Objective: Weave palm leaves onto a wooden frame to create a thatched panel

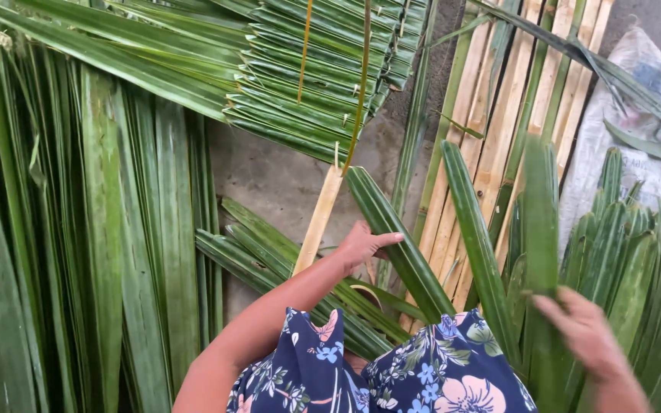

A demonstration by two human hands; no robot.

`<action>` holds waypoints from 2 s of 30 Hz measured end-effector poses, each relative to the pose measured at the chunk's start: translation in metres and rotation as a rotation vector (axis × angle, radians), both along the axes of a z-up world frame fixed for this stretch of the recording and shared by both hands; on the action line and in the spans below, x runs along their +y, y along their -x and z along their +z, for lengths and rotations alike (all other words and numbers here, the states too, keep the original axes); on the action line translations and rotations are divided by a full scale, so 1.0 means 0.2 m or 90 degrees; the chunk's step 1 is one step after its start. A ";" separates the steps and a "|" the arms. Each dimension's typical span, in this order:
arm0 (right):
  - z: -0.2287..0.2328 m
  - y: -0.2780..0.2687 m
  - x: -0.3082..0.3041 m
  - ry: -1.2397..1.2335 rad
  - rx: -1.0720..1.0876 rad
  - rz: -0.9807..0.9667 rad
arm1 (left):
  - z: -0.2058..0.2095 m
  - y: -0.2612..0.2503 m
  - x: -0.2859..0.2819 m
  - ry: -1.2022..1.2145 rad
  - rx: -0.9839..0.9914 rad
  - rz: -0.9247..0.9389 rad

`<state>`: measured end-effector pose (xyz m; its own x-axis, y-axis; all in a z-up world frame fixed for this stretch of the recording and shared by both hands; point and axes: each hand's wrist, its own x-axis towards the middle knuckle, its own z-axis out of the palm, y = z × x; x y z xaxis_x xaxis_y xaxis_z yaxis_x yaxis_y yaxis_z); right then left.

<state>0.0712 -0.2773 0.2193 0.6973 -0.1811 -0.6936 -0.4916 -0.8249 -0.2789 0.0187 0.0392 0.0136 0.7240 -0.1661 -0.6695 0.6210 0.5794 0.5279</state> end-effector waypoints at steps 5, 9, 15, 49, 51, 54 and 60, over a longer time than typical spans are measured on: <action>-0.54 0.14 0.15 -0.261 0.023 -0.032 | -0.12 0.03 -0.05 0.003 -0.069 0.030; -0.75 0.19 0.25 -0.435 -0.154 0.026 | -0.10 0.04 -0.06 0.024 -0.073 0.106; -0.85 0.18 0.23 -0.428 -0.169 0.011 | 0.00 0.02 -0.05 0.014 -0.070 0.118; -1.12 -0.11 -0.27 0.104 -0.612 0.005 | -0.20 0.11 -0.03 -0.118 0.089 0.045; -1.26 -0.15 -0.59 0.138 -0.646 -0.075 | -0.17 0.11 -0.03 -0.121 0.086 0.044; -1.39 -0.20 -0.94 0.178 -0.614 -0.146 | -0.17 0.11 -0.05 -0.123 0.082 0.040; -1.38 -0.24 -1.06 0.139 -0.320 -0.142 | -0.16 0.10 -0.08 -0.122 0.076 0.039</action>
